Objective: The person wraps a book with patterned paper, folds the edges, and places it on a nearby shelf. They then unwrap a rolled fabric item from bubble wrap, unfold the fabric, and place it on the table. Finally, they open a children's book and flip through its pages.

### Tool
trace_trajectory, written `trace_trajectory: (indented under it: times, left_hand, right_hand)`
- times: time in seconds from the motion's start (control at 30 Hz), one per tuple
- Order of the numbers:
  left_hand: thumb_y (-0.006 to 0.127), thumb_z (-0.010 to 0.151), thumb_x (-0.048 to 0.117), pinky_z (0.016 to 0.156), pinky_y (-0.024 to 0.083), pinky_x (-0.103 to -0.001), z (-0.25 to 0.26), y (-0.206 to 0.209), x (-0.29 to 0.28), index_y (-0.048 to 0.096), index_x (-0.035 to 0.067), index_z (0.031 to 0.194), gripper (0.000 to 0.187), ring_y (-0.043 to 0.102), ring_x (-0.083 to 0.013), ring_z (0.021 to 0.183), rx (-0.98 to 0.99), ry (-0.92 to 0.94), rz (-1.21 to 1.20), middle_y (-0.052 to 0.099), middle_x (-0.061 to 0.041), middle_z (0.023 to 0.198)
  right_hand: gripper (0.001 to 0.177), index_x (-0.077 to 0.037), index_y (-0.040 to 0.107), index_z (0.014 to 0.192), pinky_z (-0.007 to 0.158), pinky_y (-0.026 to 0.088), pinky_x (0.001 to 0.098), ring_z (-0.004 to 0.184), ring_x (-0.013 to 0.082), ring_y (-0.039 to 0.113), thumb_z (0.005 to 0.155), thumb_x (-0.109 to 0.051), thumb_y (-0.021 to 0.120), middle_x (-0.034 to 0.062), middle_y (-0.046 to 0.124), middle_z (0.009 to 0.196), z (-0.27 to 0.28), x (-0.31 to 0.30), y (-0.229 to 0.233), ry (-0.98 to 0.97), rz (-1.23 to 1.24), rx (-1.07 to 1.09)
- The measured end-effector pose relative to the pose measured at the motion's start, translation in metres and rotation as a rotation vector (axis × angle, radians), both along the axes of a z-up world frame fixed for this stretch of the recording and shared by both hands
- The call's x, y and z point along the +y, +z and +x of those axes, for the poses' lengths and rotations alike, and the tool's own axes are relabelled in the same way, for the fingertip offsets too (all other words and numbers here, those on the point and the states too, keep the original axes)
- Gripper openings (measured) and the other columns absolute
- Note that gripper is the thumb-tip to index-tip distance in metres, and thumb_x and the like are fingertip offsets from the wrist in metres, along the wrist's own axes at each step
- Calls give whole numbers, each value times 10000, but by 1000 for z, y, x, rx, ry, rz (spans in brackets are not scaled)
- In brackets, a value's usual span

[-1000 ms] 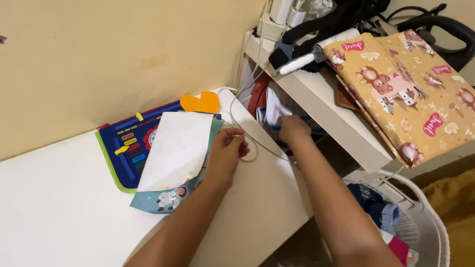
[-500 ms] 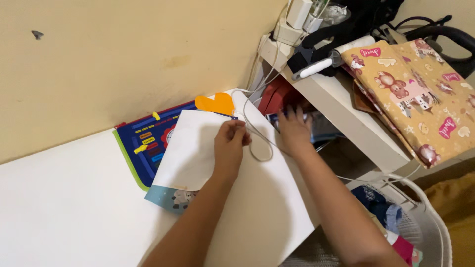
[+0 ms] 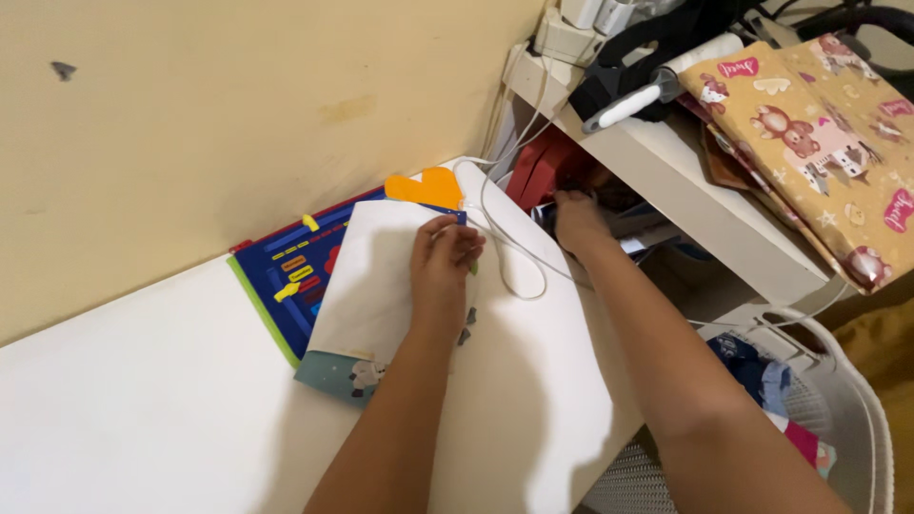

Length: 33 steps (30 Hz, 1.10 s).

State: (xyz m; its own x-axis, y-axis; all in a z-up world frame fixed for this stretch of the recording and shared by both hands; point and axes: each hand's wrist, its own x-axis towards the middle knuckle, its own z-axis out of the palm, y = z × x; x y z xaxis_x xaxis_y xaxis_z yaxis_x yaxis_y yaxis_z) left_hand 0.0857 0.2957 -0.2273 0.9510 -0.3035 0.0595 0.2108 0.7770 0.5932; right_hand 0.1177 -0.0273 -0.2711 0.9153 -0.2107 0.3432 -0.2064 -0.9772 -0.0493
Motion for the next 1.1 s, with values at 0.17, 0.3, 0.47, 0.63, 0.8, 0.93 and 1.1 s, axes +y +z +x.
trace_trajectory:
  times: [0.17,0.3,0.47,0.63,0.8,0.93,1.1]
  left_hand:
    - [490,1042,222,956,509,-423,6,4,8,517,107,1244,234,659,-262,1086,79,-53,-123,672,-105,1132]
    - [475,1047,266,973,497,-431,4,2,9,519,112,1249,258,643,-264,1106,91,-76,-148,666,-102,1152]
    - [473,1048,268,964,495,-424,7,1,9,538,113,1250,263,634,-255,1083,116,-84,-145,663,-96,1139]
    - [494,1039,252,942,501,-421,6,3,9,543,103,1242,257,638,-246,1030,154,-69,-110,660,-106,1102]
    - [502,1039,235,939,503,-407,3,7,10,544,86,1243,256,634,-238,1025,121,-71,-105,661,-108,1098]
    - [495,1026,230,925,506,-396,2,8,10,541,97,1234,251,635,-231,1015,115,-78,-104,661,-101,1085]
    - [507,1032,202,925,509,-389,-1,8,10,552,86,1229,234,634,-232,1002,95,-88,-78,662,-107,1065]
  right_hand:
    - [406,-109,581,1386,1028,495,496,1232,416,612,1052,-324,499,223,634,1355,25,-9,-6,-359,240,424]
    - [492,-91,539,1433,1028,501,476,1250,405,608,962,-221,594,245,607,1382,38,-31,-27,-496,236,426]
    - [519,-194,479,1534,1059,490,529,1367,360,540,1018,-205,534,149,529,1519,72,-64,-61,-600,299,551]
    - [470,-122,526,1475,1079,464,479,1406,317,494,1043,-306,541,128,492,1547,89,-84,-78,-644,371,379]
    - [384,-98,711,1286,1016,540,414,1291,307,631,962,-300,670,141,627,1447,81,-78,-68,-683,389,293]
    - [226,-37,767,1117,832,602,450,1089,350,715,1001,-143,604,212,687,1293,78,-54,-48,-566,77,12]
    - [259,-12,767,1037,844,597,394,1019,344,710,816,-128,699,229,679,1218,27,-13,-2,-376,-391,-173]
